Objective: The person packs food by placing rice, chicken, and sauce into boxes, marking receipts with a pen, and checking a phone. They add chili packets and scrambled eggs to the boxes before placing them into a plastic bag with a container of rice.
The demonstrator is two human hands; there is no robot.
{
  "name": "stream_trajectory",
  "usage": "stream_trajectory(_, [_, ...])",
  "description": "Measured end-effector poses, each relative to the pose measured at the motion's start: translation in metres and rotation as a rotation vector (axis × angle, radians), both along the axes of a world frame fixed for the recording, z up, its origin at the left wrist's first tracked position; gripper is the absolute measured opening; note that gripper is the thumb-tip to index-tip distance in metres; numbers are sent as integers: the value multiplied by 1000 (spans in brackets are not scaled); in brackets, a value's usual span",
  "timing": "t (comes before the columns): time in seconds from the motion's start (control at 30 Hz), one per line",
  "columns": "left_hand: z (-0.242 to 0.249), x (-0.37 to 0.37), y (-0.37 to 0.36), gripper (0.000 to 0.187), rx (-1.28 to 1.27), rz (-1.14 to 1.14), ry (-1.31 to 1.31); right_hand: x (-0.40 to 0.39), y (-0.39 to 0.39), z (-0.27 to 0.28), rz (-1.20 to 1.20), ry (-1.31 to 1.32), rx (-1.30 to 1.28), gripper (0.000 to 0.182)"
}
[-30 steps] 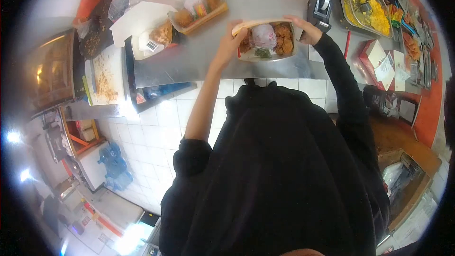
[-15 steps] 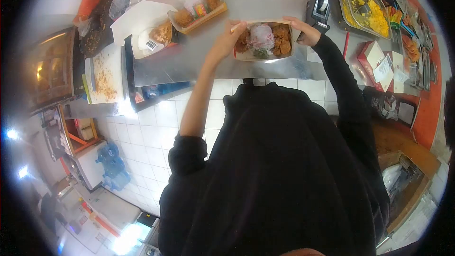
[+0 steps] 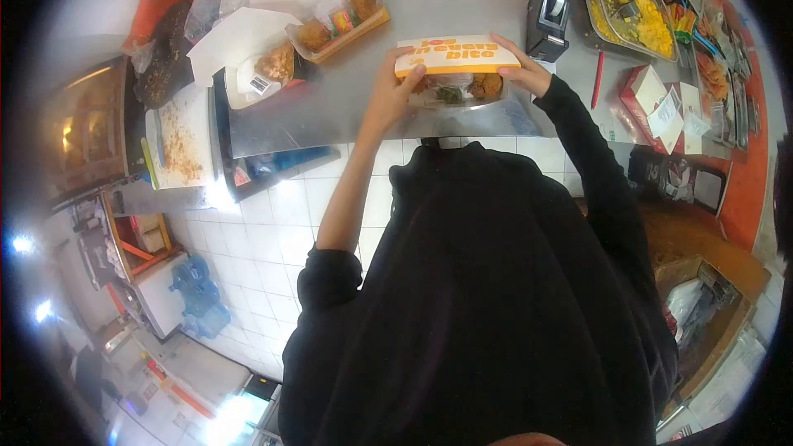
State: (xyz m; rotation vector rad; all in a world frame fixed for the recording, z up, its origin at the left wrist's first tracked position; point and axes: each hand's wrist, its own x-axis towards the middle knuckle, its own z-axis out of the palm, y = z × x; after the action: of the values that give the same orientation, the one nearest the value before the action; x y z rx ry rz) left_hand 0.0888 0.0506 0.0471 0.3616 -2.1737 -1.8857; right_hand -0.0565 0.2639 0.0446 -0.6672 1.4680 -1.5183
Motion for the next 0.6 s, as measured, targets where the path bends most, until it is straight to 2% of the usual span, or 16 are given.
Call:
stream_trajectory(0.03, [10, -2, -3, 43, 1, 4, -1, -1, -2, 9, 4, -1, 1, 68])
stream_trajectory(0.1, [25, -2, -11, 42, 101, -69, -252, -5, -5, 21, 2, -29, 217, 68])
stream_trajectory(0.13, [23, -2, -10, 42, 102, -65, -253, -6, -6, 21, 3, -39, 289, 69])
stream_trajectory(0.23, [16, -2, -2, 42, 7, 3, -286, -10, -1, 0, 6, -96, 267, 70])
stream_trajectory(0.3, [9, 5, 5, 46, 174, 6, -135, -5, 2, -14, -17, 42, 37, 76])
stream_trajectory(0.33, [0, 7, 6, 46, 173, 5, -134, -4, 3, -15, -17, 44, 36, 76])
stream_trajectory(0.4, [-9, 12, 8, 51, -67, 23, 24, 1, 6, -15, 12, 201, -13, 81])
stream_trajectory(0.53, [-10, 19, 6, 55, 7, -56, 4, 7, 12, -15, 55, 278, 43, 84])
stream_trajectory(0.6, [-18, 21, 5, 52, -182, -77, 20, 10, 12, -19, 98, 469, 131, 86])
